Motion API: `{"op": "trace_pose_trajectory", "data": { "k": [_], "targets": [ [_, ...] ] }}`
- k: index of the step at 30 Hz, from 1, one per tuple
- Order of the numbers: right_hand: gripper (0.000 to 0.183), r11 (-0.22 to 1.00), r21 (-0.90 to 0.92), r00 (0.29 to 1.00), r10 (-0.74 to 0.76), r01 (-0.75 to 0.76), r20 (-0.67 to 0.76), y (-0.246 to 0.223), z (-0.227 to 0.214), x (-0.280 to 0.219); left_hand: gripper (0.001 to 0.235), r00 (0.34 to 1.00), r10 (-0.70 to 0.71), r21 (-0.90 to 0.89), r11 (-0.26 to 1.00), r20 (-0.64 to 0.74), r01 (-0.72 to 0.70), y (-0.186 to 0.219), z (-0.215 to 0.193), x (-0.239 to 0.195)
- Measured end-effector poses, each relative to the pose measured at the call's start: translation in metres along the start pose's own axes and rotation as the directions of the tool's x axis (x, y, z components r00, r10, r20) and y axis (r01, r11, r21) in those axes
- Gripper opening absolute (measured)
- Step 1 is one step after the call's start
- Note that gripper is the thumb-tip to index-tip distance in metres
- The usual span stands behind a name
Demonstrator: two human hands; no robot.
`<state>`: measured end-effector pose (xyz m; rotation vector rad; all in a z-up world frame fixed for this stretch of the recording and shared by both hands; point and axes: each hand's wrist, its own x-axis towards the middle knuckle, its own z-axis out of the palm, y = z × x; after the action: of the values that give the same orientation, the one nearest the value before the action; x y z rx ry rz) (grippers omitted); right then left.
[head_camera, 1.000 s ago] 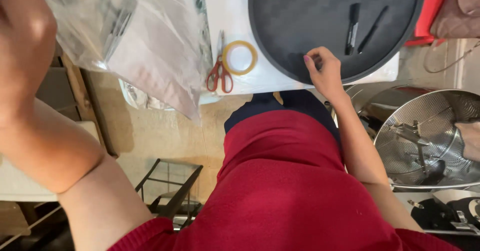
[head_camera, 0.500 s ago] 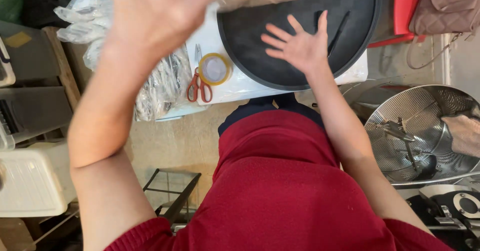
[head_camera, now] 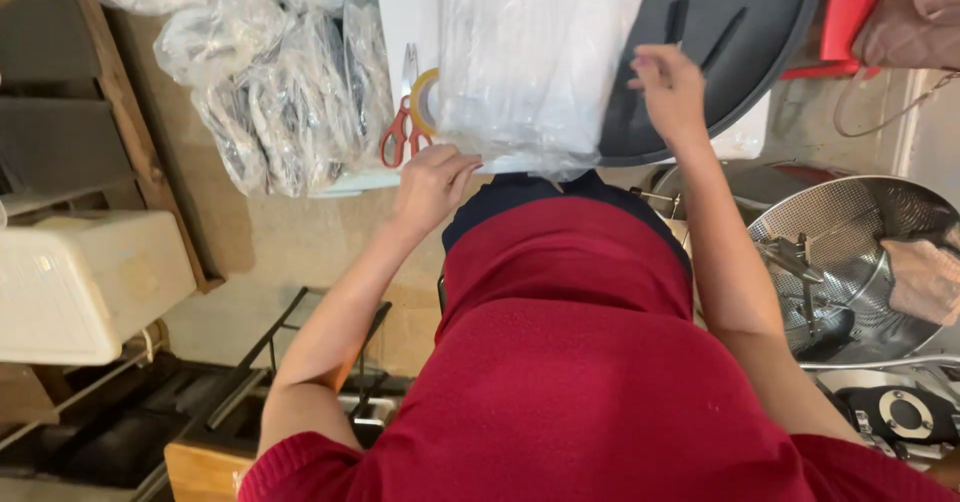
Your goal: Packing items into mailing envelopes and using scissors to prepare them for shipping
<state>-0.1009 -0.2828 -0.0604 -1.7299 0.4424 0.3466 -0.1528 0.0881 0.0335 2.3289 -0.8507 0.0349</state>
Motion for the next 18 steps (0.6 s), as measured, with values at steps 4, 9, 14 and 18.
{"op": "trace_pose_trajectory", "data": {
  "k": [4,9,14,18],
  "targets": [
    [0.008,0.840,-0.272,0.868,-0.496,0.469,-0.033,-0.055,0.018,-0.061,0.013,0.981,-0.192,-0.063,0.980,-0.012,0.191,0.009,0.006,-0.012],
    [0.040,0.515,-0.522,0.693,-0.683,0.680,0.230,-0.031,0.051,-0.081,0.038,0.915,-0.395,0.124,0.915,0.080,0.384,-0.003,0.035,-0.026],
    [0.054,0.119,-0.824,0.649,-0.681,0.554,0.338,-0.003,0.073,-0.079,0.043,0.701,-0.701,-0.101,0.694,0.132,0.713,0.000,0.049,-0.010],
    [0.025,0.064,-0.828,0.631,-0.680,0.558,0.373,0.030,0.079,-0.073,0.055,0.291,-0.867,-0.187,0.234,0.404,0.954,-0.059,0.140,-0.046]
  ]
}}
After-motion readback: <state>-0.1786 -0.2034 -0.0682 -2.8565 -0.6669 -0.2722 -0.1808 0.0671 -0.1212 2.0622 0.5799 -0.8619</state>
